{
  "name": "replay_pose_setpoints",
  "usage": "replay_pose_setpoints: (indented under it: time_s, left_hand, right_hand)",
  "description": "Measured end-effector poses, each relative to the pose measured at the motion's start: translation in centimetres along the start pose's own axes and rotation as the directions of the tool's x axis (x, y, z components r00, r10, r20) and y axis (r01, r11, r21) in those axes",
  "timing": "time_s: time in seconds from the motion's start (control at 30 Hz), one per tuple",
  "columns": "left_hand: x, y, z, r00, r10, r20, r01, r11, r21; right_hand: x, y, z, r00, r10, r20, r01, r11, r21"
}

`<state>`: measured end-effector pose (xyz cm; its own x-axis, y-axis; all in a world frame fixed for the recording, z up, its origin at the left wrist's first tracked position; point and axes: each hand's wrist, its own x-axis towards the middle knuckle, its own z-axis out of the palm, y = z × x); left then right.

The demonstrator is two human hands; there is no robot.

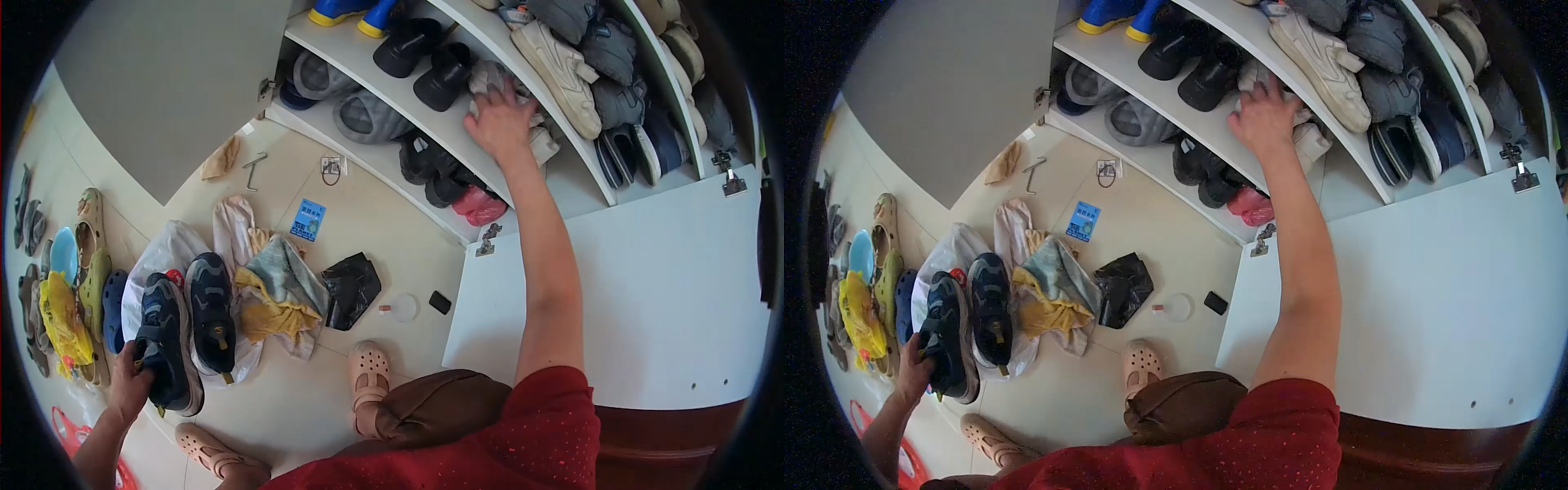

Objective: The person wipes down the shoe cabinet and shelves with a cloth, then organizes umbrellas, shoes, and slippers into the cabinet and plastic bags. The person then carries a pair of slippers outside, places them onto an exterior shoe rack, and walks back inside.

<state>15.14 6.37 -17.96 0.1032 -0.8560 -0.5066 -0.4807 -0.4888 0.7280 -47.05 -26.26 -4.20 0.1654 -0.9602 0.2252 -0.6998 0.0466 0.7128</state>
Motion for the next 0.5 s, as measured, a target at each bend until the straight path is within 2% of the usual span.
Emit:
replay_pose_setpoints:
  time_s: [0.07,0.17,0.2,0.27,0.3,0.33,0.4,0.43,0.5]
  left_hand:
    - [0.7,0.4,0.5,0.999,0.028,0.033,-0.028,1.0,-0.01]
    - [1.6,1.4,1.3,0.997,0.04,0.066,-0.035,0.997,-0.072]
    - [1.8,1.6,1.6,0.996,0.034,0.081,-0.026,0.995,-0.097]
    - [1.9,1.7,2.2,0.997,0.062,0.035,-0.061,0.998,-0.017]
    - [1.9,1.7,2.0,0.997,0.075,0.011,-0.075,0.997,0.028]
    - [1.6,2.6,1.9,0.997,0.061,0.041,-0.06,0.998,-0.014]
    - [0.7,4.7,2.0,0.995,0.029,0.096,-0.018,0.994,-0.108]
    - [0.5,3.8,2.1,0.998,0.018,0.066,-0.009,0.991,-0.13]
    - [0.4,1.8,2.0,1.0,0.008,0.011,-0.006,0.987,-0.163]
  right_hand:
    - [3.0,-0.6,0.6,0.994,0.001,0.106,0.004,0.999,-0.048]
    - [5.3,-2.1,0.6,0.983,0.092,0.16,-0.079,0.993,-0.087]
    - [5.6,-2.1,0.6,0.959,0.073,0.273,-0.045,0.993,-0.106]
    - [6.0,-2.1,0.7,0.873,0.042,0.486,0.024,0.991,-0.13]
    - [5.0,-1.7,3.3,0.88,0.104,0.464,-0.005,0.978,-0.211]
    - [3.9,-1.0,5.7,0.887,0.161,0.433,-0.032,0.956,-0.29]
    - [2.7,0.1,3.6,0.865,0.093,0.494,0.022,0.975,-0.221]
    - [2.7,0.2,2.6,0.852,0.06,0.521,0.047,0.981,-0.19]
    - [3.3,-0.5,2.7,0.843,0.134,0.522,-0.021,0.976,-0.217]
